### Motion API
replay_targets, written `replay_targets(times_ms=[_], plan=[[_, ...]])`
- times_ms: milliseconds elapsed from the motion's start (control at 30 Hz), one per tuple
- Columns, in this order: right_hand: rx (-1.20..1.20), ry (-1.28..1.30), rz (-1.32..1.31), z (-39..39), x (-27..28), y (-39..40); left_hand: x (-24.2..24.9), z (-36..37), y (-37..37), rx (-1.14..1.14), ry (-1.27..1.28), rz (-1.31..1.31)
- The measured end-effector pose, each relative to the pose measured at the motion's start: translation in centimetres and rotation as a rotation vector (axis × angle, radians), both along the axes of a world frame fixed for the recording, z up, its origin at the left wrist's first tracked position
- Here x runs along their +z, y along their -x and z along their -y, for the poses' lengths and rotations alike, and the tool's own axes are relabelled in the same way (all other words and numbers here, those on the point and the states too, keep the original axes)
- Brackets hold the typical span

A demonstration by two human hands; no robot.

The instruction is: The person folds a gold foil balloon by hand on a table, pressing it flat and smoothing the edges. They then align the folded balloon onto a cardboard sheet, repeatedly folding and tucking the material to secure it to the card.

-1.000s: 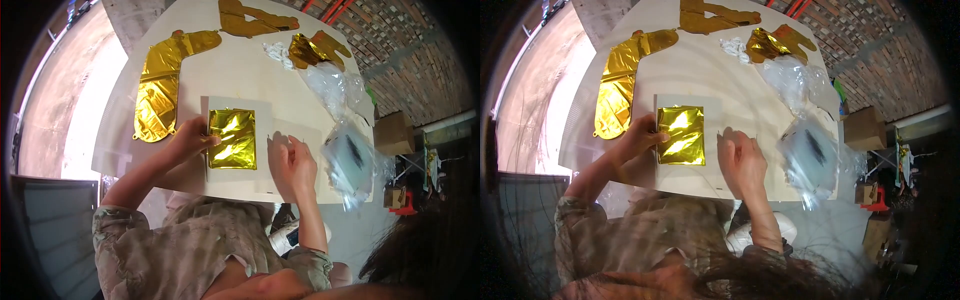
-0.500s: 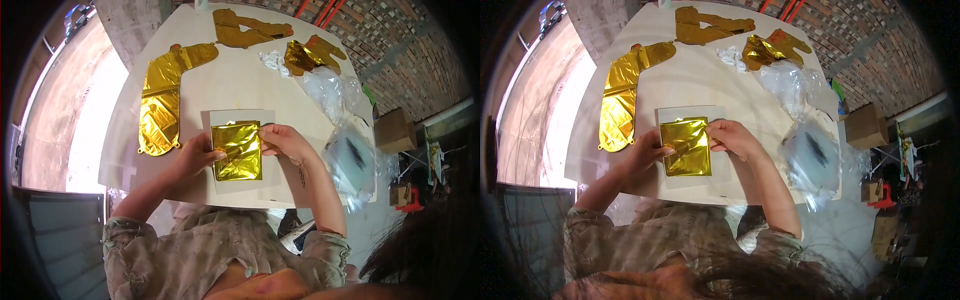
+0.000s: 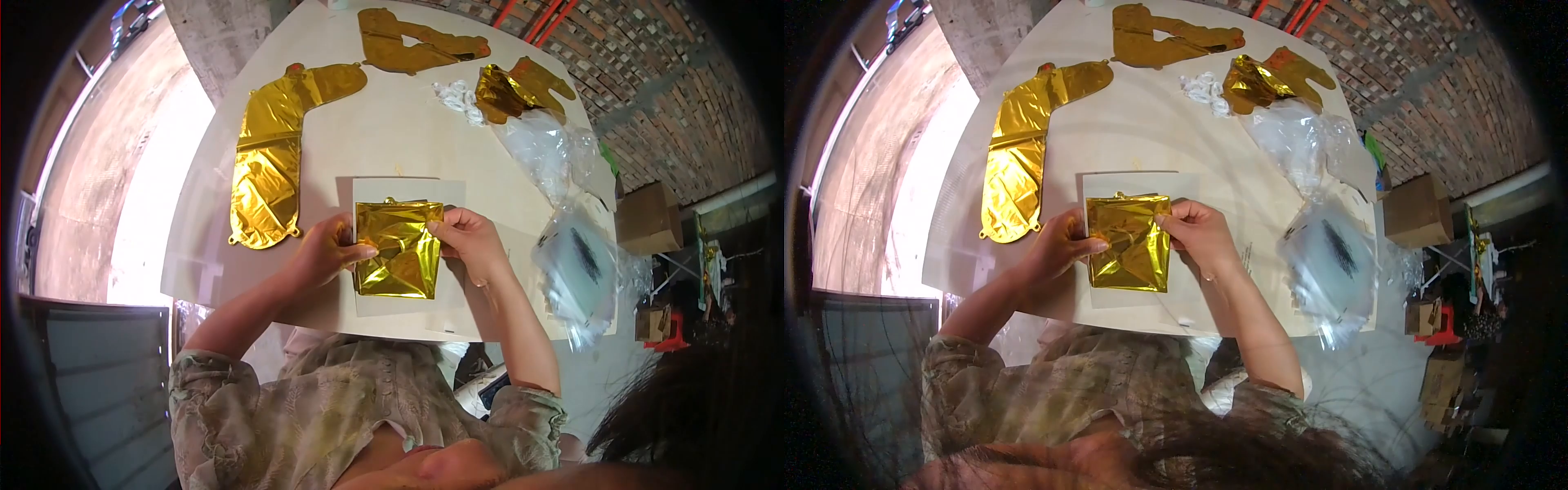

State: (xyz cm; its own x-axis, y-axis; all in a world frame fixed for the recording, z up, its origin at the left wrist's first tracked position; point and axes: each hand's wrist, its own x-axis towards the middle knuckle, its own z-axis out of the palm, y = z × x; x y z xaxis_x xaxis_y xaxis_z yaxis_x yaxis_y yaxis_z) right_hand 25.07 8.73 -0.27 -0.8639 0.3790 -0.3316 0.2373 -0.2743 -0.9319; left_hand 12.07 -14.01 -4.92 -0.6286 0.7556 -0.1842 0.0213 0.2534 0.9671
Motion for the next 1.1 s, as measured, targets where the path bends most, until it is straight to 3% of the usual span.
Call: replay_targets(times_ms=[67,400,467,500,567,667,800,867,900,967,1100], plan=[[0.126,0.094,-0.039,-0.8,-0.2,-0.2,0.1,0.0,-0.1,0.009,0.001,-0.011],[0.198,-0.013,-0.002,0.7,1.5,-0.1,-0.2,-0.1,-0.2,0.014,-0.029,0.011],[0.173,-0.187,-0.297,1.3,2.4,0.0,0.0,0.0,-0.3,0.021,-0.018,-0.017],[0.174,-0.187,-0.296,0.9,2.8,0.1,0.2,0.0,-0.3,0.024,-0.009,-0.044],[0.378,-0.342,-0.155,-1.1,3.5,0.4,0.4,0.0,-0.4,0.02,0.003,-0.05],[0.543,-0.366,0.008,-2.8,3.8,1.5,0.1,0.1,-0.4,0.013,0.003,-0.051],[0.592,-0.417,0.204,-3.5,5.1,3.2,-0.6,0.1,-0.5,-0.004,-0.062,-0.004],[0.75,-0.647,0.273,-3.8,5.7,3.9,-1.2,0.1,-0.3,-0.016,-0.063,-0.027],[0.745,-0.645,0.276,-3.6,6.5,4.1,-1.4,0.0,-0.3,-0.025,-0.066,-0.054],[0.931,-1.062,0.313,-2.8,8.1,4.5,-1.6,0.0,-0.3,-0.023,-0.083,-0.027],[1.0,-1.123,0.233,-3.1,7.4,5.4,-0.4,-0.1,-0.6,-0.006,-0.075,0.021]])
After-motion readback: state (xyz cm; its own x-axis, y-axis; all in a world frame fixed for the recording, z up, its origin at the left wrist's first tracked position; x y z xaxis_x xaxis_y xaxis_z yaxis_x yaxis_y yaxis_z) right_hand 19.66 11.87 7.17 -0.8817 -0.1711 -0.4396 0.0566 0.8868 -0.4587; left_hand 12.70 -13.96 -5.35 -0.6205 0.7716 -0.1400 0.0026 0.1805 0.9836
